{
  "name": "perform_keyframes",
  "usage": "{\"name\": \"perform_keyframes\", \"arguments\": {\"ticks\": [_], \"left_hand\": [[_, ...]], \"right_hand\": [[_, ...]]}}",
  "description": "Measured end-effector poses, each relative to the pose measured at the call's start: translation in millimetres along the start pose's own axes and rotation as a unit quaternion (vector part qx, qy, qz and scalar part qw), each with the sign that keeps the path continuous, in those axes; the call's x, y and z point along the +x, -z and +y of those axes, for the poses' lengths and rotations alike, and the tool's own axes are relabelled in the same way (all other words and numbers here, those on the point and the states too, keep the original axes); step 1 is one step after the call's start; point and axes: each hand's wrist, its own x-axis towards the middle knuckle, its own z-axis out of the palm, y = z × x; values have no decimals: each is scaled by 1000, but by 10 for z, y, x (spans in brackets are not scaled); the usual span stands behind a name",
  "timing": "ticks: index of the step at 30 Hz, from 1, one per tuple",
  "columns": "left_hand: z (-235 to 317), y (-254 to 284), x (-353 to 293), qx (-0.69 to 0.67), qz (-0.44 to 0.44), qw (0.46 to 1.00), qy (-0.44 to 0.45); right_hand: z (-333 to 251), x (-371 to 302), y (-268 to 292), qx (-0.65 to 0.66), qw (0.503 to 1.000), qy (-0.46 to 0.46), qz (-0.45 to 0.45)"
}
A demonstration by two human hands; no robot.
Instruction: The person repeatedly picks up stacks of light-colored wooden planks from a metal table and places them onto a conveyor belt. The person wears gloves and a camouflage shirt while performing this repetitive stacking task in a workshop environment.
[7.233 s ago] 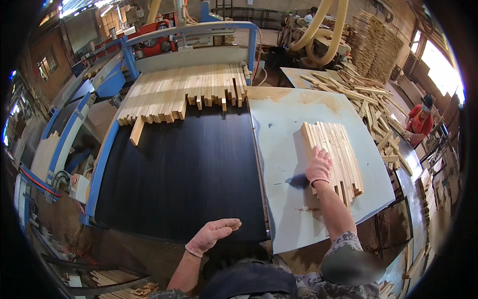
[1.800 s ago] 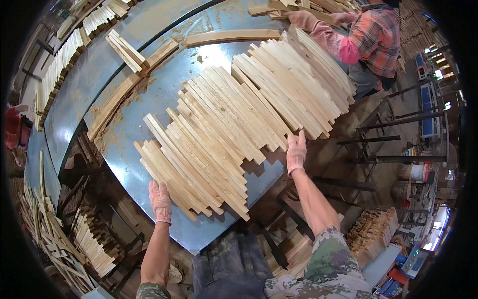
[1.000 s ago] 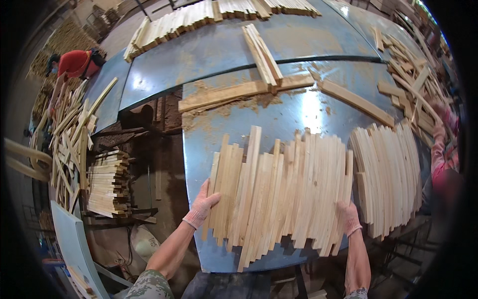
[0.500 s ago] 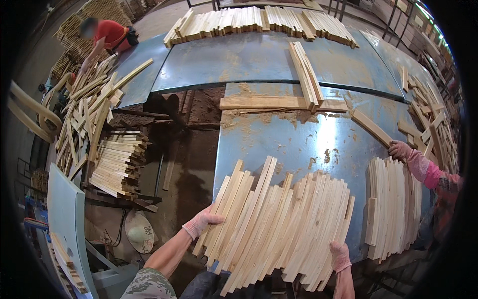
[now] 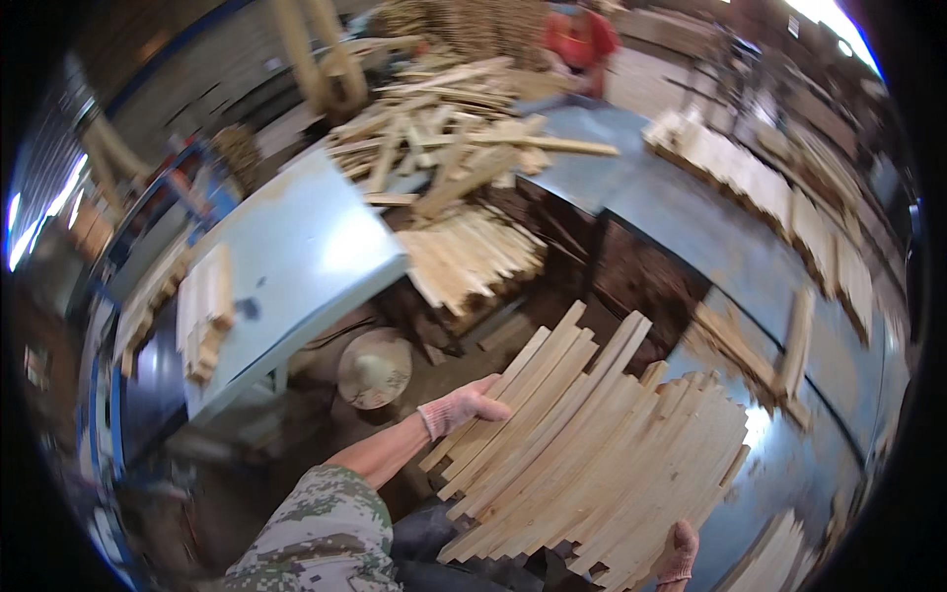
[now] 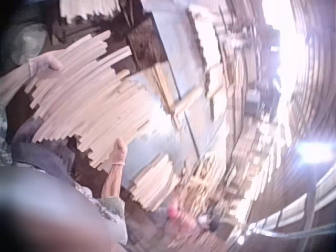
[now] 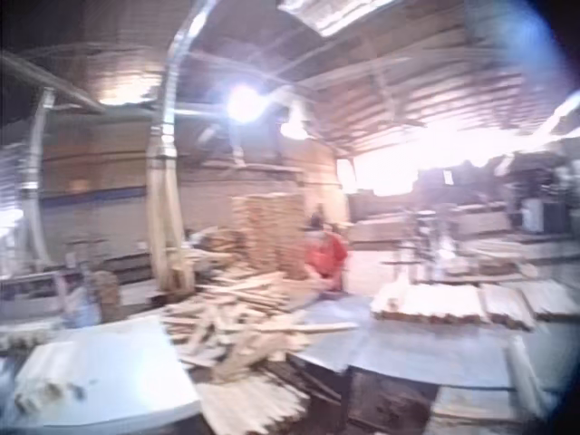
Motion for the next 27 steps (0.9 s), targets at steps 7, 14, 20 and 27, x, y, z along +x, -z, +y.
{"name": "perform_keyframes", "arguments": {"ticks": [7,14,20,27], "left_hand": [[685,1472,-1499,-52,92,981,-161],[1020,2792,-3071,-58,210,938,-269],[837,3704,-3532,-117,263,911,-294],[554,4486,-3837,-204,365,882,-217]], "right_hand": [[-709,496,-2167,-55,986,71,-139],[-881,220,-5034,-67,939,53,-332],[-835,421,-6541,-139,902,-7,-409],[-493,688,-8284,-243,863,-102,-432]]}}
